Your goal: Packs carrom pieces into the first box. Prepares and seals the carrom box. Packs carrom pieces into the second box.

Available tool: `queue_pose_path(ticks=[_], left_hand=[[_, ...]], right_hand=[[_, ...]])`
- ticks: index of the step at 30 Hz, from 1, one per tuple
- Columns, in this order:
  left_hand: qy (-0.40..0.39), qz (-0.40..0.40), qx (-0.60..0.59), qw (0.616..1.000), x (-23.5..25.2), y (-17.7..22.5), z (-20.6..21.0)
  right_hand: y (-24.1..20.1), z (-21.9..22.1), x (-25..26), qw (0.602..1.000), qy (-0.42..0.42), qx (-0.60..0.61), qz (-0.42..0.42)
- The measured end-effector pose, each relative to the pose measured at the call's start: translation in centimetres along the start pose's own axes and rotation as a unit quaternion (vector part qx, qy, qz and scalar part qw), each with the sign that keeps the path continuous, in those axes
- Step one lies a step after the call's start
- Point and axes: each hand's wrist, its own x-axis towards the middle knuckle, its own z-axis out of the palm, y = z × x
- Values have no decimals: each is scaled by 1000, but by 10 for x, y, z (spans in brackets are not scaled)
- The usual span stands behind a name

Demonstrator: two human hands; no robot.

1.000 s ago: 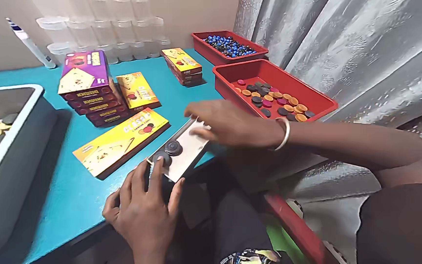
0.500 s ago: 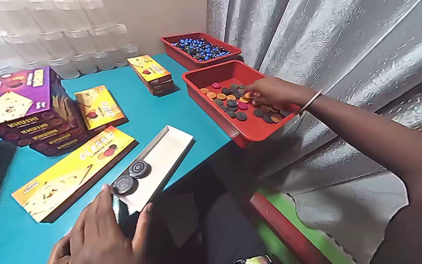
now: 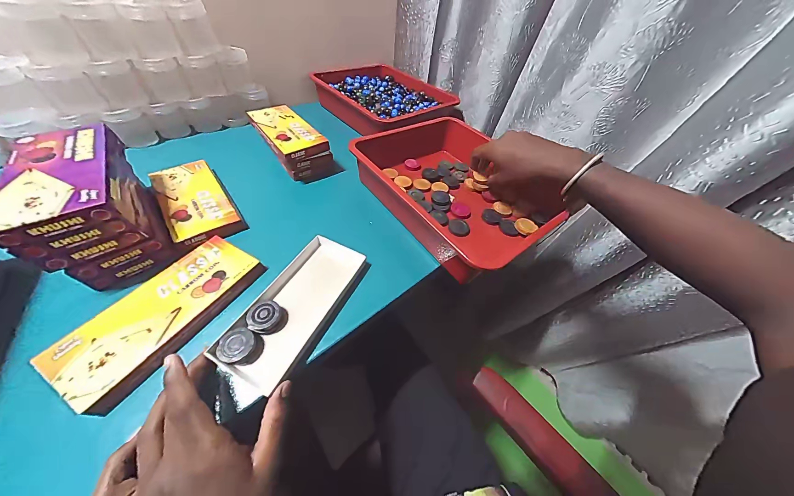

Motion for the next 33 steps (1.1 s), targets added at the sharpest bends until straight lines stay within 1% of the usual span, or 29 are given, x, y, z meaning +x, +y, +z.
queue_pose_path(ticks=[2,5,9,11,16,19,20,21,23,25,26,28,30,31,33], left_hand=[[-5,-1,2,1000,1,1,-2],[-8,0,7,1000,0,0,-3],[-1,-9,-9,1000,-1,0,-1],[7,-5,-9,1000,-1,0,-1],[13,-8,-8,1000,0,2,-1],[21,-10,-2,1000,1,4,0],[24,-13,1,1000,0,4,1],[30,-14,5,999,-1,5,1],[45,-19,14,999,-1,6,2],[56,-18,21,998,2,6,3],[60,-18,20,998,2,7,3],[63,-18,17,998,0,8,4],[68,-17,19,997,0,8,4],[68,-17,20,997,0,8,4],[72,-17,19,997,0,8,4]], right_hand=[[3,3,5,999,-44,8,6],[3,0,9,995,-87,40,7],[3,-2,13,994,-107,36,12],[1,-5,16,993,-115,31,-4],[-11,-3,15,994,-106,34,-22],[-10,2,19,998,-68,-3,1],[-15,0,18,999,-35,0,7],[-24,-4,16,1000,17,11,-2],[-63,-18,12,988,137,48,-60],[-120,-28,2,957,232,97,-143],[-150,-28,-4,940,254,127,-190],[-205,-19,-15,911,237,188,-281],[-244,-2,-18,893,198,220,-339],[-257,7,-17,891,183,221,-352],[-275,17,-14,903,144,212,-344]])
